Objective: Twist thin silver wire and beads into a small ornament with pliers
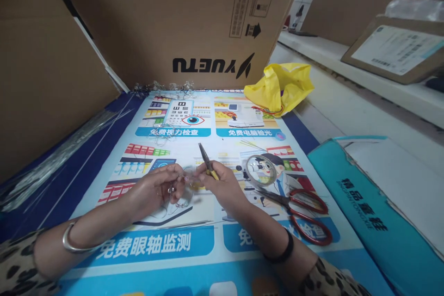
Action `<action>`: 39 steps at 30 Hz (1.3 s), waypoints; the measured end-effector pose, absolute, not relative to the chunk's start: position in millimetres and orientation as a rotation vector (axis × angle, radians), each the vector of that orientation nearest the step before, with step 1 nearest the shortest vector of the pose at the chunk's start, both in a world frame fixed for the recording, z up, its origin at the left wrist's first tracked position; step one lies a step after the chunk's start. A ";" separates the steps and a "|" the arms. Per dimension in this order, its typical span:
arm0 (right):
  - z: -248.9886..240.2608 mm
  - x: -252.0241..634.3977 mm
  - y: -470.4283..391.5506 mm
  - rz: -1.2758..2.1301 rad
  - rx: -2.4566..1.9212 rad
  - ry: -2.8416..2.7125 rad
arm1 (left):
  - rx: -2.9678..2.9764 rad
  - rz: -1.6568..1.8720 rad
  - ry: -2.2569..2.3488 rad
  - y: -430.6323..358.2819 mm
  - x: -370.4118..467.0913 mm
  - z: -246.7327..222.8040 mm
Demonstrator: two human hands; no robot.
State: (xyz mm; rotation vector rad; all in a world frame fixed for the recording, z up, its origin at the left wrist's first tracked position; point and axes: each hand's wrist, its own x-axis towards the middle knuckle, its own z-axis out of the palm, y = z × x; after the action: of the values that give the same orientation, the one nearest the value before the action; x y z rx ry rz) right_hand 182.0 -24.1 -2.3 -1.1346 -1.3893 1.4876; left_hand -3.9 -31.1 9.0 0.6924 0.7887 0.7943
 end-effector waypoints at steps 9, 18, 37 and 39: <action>-1.2 181.1 -26.0 1.942 -0.883 -1.348 | 0.804 0.762 0.628 -34.2 -2.5 11.3; 2.6 183.1 -27.1 1.991 -0.926 -1.166 | 0.789 0.805 0.789 -31.7 -0.3 11.2; 5.0 174.6 -36.9 0.909 -1.103 -1.961 | 0.681 0.832 0.874 -35.1 5.2 6.2; 5.5 174.6 -37.5 0.978 -1.175 -1.908 | 0.700 0.809 0.883 -36.0 6.3 6.9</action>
State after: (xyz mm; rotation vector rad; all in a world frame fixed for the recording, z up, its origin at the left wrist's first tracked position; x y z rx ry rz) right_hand 174.6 -37.5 5.5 -1.1746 -1.9078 0.9783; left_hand 6.3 -36.0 6.9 0.6997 0.8830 0.8090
